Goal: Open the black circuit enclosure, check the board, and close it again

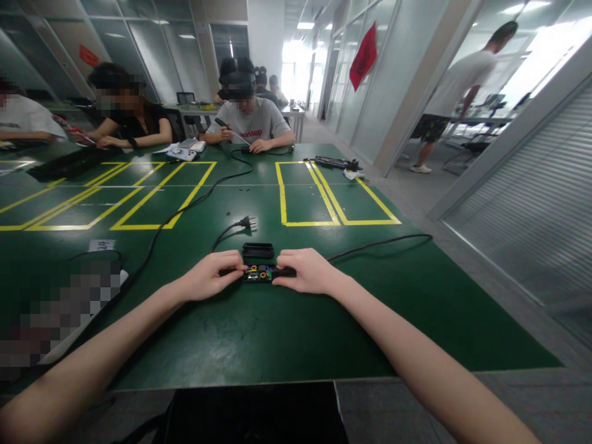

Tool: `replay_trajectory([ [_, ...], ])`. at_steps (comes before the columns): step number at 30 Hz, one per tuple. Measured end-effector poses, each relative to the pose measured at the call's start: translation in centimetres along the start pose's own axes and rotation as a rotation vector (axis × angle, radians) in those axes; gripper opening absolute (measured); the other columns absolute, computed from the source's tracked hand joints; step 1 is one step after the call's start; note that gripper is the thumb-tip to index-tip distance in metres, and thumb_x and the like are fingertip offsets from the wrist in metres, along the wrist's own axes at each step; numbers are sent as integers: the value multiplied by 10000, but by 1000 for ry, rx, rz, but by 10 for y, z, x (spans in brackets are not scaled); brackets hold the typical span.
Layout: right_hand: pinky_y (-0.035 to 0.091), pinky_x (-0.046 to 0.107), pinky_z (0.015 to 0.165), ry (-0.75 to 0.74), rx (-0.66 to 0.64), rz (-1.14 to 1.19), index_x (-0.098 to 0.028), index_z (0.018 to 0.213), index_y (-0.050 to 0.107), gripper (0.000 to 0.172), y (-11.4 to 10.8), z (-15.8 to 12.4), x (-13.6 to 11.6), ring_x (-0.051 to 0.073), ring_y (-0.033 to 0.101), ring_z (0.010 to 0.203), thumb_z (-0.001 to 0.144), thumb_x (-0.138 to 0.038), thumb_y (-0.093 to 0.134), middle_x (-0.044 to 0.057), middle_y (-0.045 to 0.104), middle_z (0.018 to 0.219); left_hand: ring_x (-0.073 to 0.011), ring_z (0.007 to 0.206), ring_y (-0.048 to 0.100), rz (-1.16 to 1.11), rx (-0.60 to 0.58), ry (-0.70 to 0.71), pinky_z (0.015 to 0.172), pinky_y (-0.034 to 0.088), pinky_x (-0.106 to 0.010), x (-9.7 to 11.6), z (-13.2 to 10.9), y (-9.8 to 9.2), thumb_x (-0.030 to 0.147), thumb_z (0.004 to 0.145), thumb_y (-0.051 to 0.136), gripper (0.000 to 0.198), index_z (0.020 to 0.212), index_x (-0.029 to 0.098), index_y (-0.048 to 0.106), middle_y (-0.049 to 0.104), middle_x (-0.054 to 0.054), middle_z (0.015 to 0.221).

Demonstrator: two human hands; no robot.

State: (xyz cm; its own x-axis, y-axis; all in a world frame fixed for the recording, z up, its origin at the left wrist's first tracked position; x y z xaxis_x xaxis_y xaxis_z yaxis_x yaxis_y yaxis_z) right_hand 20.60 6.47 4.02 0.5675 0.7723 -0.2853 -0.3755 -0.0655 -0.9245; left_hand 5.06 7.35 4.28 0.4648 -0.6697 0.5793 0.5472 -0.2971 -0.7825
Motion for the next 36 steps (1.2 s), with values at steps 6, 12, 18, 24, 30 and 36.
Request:
replay_trajectory([
  [6,382,277,625,-77,15,-135,-197,885,643,234,0,-2,-7,190,628,755,998,-401,624,48,660,857,-161,792,607,-12,-13,8,731,474,-256,-5,3,2,192,949,586,170,787,178,637,656,-28,853],
  [12,421,305,634,-134,67,-184,-182,859,672,292,-3,-1,-13,203,626,759,1002,-426,597,68,680,842,-182,896,649,76,38,46,811,508,-283,-8,2,-2,227,952,630,149,834,182,709,685,-54,958],
  [18,535,381,832,6,259,-94,-181,1048,744,257,-9,6,3,239,671,933,1016,-358,561,111,734,1027,-191,927,682,139,145,113,841,548,-305,-7,-1,-11,282,962,624,174,942,203,778,703,-63,1003],
  [24,490,565,1056,45,146,-83,-241,1368,683,382,12,10,11,331,577,1294,1035,-371,548,161,602,1462,-282,1159,650,290,343,-73,1033,530,-466,-25,3,-20,322,943,640,300,1201,200,734,731,-105,1217],
  [30,548,495,1025,60,206,126,-233,1149,776,268,7,6,20,273,652,1185,1018,-249,543,126,674,1294,-241,1032,714,98,301,-107,944,576,-394,-30,8,-11,245,907,676,155,1027,204,766,782,-65,1084],
  [36,626,385,898,113,339,471,-238,1215,706,313,-3,4,20,201,698,1006,931,-172,593,97,641,1254,-182,859,745,-308,353,-165,781,627,-317,-38,6,-12,196,814,757,333,1140,171,691,761,-65,1068],
])
Point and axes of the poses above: each hand's wrist, its own z-axis towards the middle knuckle, its own y-axis out of the palm, x = y × z, the point moved 9 cm from there along z, towards the middle knuckle
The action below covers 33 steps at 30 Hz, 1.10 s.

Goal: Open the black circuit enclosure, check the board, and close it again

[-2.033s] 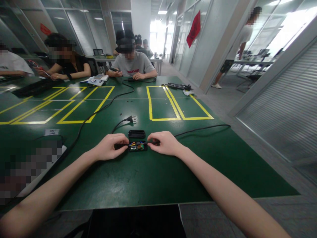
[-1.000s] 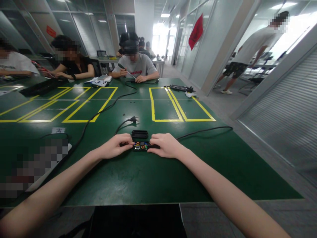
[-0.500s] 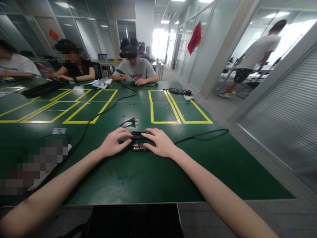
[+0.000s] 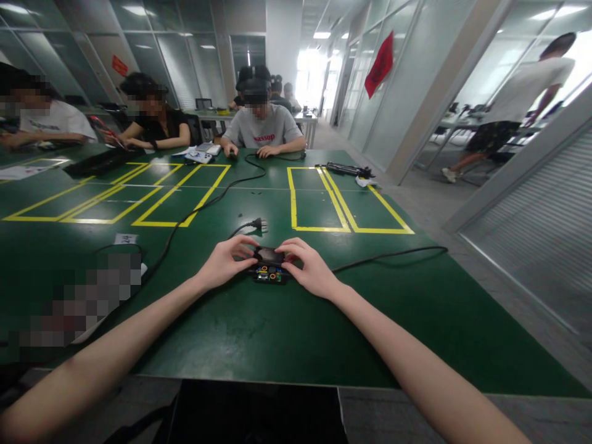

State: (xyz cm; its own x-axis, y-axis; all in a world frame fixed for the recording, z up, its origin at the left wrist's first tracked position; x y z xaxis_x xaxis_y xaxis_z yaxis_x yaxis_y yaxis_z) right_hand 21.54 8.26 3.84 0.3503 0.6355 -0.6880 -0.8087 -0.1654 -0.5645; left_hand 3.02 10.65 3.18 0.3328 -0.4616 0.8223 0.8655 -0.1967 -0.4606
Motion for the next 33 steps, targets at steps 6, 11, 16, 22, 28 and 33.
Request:
replay_trajectory([
  [6,620,409,894,147,-1,109,-217,1361,633,484,2,-1,18,182,706,887,878,-182,652,81,722,1140,-194,844,754,-92,0,-73,831,630,-346,-6,-1,-1,228,791,800,439,1215,155,714,786,-70,956],
  [11,612,397,876,165,-11,129,-190,1324,664,446,2,-2,18,181,699,837,879,-190,638,50,732,963,-191,746,762,-170,-50,-128,772,637,-328,-11,-3,4,246,806,769,448,1236,135,709,784,-52,848],
  [16,614,379,849,117,11,112,-208,1255,699,389,-1,0,10,173,692,840,877,-176,612,68,724,1067,-181,750,758,-170,-65,-112,803,634,-320,-7,-4,5,211,803,731,413,1206,123,722,782,-46,813],
  [22,615,378,853,91,-20,77,-211,1246,699,390,0,0,5,180,691,857,872,-155,604,65,734,1062,-188,771,761,-106,-70,-74,835,632,-336,-2,-5,3,227,829,702,372,1184,121,737,785,-53,820],
  [28,615,386,845,85,-23,49,-198,1235,688,377,0,0,5,193,704,888,873,-139,600,85,740,1107,-196,768,766,-102,-73,-76,836,637,-351,-1,-5,2,237,824,708,373,1179,124,734,790,-50,809],
  [33,611,405,860,83,-40,41,-197,1242,677,385,1,0,6,201,705,902,871,-134,596,85,744,1098,-194,758,764,-96,-75,-74,819,639,-349,-1,-5,2,237,818,706,354,1157,136,732,788,-43,805],
])
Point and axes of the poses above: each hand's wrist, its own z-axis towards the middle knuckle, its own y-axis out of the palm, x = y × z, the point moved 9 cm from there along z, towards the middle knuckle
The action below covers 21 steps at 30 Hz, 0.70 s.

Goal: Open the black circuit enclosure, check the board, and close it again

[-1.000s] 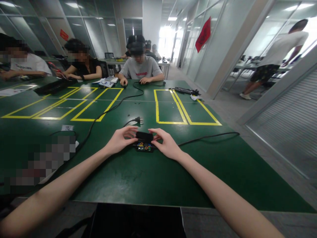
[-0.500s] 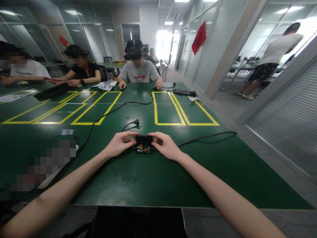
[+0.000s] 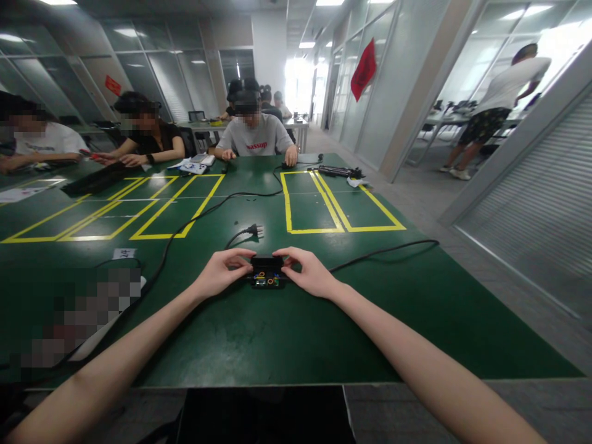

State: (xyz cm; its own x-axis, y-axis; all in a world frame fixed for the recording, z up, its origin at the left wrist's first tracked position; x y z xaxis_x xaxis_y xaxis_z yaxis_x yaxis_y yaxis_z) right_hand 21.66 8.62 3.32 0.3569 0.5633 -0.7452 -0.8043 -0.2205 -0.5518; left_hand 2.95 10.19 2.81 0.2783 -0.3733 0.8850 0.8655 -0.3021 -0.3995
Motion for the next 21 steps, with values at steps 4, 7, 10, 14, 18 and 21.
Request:
replay_trajectory([
  [4,611,393,857,-1,-1,-9,-198,1236,677,381,0,0,1,198,705,910,873,-128,587,86,742,1111,-185,742,757,12,-1,15,806,636,-338,1,1,1,240,820,706,333,1135,133,728,778,-39,789],
  [7,609,392,866,-17,-4,-10,-190,1237,675,375,0,0,-1,196,704,905,874,-140,594,84,742,1103,-179,736,750,26,-8,38,799,630,-330,5,0,2,243,829,695,309,1117,136,724,772,-39,790],
  [10,605,394,873,-36,-9,-11,-184,1253,664,367,0,-1,-5,200,703,908,889,-189,623,85,743,1091,-184,749,749,43,-23,59,786,620,-321,11,-2,3,269,819,720,309,1099,140,717,773,-45,814],
  [14,598,397,879,-57,-8,-7,-180,1245,666,343,-2,-2,-12,213,703,936,914,-269,649,97,742,1116,-182,757,737,51,-52,80,769,602,-300,18,-4,2,313,831,722,280,1050,140,697,760,-49,835],
  [18,579,408,930,-56,-16,32,-204,1220,681,288,-4,-3,-17,224,719,979,963,-308,601,80,764,1060,-186,813,705,91,-77,114,766,580,-292,23,-4,2,335,916,612,211,908,147,710,748,-68,890],
  [21,567,411,946,-57,-21,44,-206,1220,682,282,-4,-3,-19,224,729,963,974,-302,584,72,773,1008,-186,818,688,129,-90,145,763,570,-288,27,-4,4,335,926,600,233,844,145,708,738,-75,892],
])
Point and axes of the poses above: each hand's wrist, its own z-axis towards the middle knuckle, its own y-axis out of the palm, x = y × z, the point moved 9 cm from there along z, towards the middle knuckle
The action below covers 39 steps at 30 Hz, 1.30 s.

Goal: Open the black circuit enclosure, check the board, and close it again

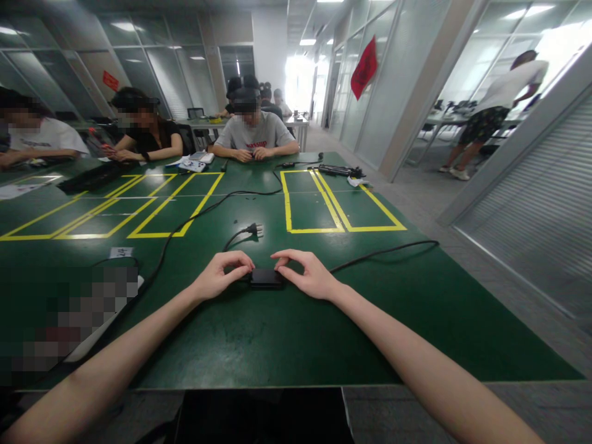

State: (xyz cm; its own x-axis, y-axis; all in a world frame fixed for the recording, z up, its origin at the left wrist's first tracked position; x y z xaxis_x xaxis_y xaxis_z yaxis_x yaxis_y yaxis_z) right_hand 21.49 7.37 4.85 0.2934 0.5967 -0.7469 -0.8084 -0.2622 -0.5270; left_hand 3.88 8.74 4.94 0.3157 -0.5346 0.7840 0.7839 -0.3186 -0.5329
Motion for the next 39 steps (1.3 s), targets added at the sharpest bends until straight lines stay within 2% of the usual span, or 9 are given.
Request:
replay_trajectory([
  [4,560,408,940,-20,-32,-35,-210,1217,685,286,2,0,-4,227,725,957,945,-276,627,68,764,998,-181,811,688,61,-27,25,765,567,-287,2,-2,5,348,876,690,201,914,151,709,739,-69,913],
  [9,558,370,838,-122,-118,-185,-204,1191,703,339,14,-2,-14,218,660,924,857,-242,743,71,652,1016,-202,850,678,293,-100,107,772,541,-299,6,-5,17,406,740,845,401,1046,198,689,727,-47,973],
  [13,553,384,891,-134,-167,-310,-216,1302,636,492,30,-4,-12,234,634,1020,829,-226,769,91,613,1141,-210,856,677,392,-103,131,760,527,-301,7,-6,22,356,816,775,307,1055,201,661,712,-48,975],
  [19,544,450,875,-149,-129,-517,-183,1298,601,407,41,-3,-12,283,614,989,905,-260,674,128,675,1108,-243,911,663,417,-94,158,828,534,-355,8,-4,23,406,876,706,334,1122,189,647,709,-81,1016],
  [23,550,467,886,-184,-166,-547,-159,1328,582,384,44,-2,-13,292,618,1004,972,-300,601,152,675,1123,-253,926,660,460,-108,174,850,530,-369,9,-4,26,422,857,720,390,1157,187,638,701,-90,1030],
  [26,555,461,886,-215,-199,-541,-150,1328,583,368,44,-2,-14,288,635,996,1016,-342,551,158,685,1111,-254,925,665,515,-111,189,859,525,-368,8,-4,29,376,877,707,333,1144,190,635,703,-86,1010],
  [29,557,437,881,-214,-219,-554,-150,1303,600,352,43,-2,-12,278,663,988,1029,-365,542,151,701,1086,-251,936,668,598,-132,230,854,511,-358,9,-5,34,333,947,637,254,1148,177,629,711,-96,1015],
  [34,564,400,831,-185,-254,-592,-121,1226,630,416,44,-1,-9,288,712,957,963,-441,664,149,732,1035,-255,928,659,694,-192,310,821,482,-355,15,-8,42,377,1022,552,275,1166,156,631,724,-105,1014],
  [39,551,369,781,-194,-276,-649,-141,1205,638,304,48,2,-9,279,738,916,1012,-372,593,127,753,1016,-248,928,647,710,-211,300,824,481,-351,17,-9,41,420,1038,525,300,1148,168,644,727,-98,1026],
])
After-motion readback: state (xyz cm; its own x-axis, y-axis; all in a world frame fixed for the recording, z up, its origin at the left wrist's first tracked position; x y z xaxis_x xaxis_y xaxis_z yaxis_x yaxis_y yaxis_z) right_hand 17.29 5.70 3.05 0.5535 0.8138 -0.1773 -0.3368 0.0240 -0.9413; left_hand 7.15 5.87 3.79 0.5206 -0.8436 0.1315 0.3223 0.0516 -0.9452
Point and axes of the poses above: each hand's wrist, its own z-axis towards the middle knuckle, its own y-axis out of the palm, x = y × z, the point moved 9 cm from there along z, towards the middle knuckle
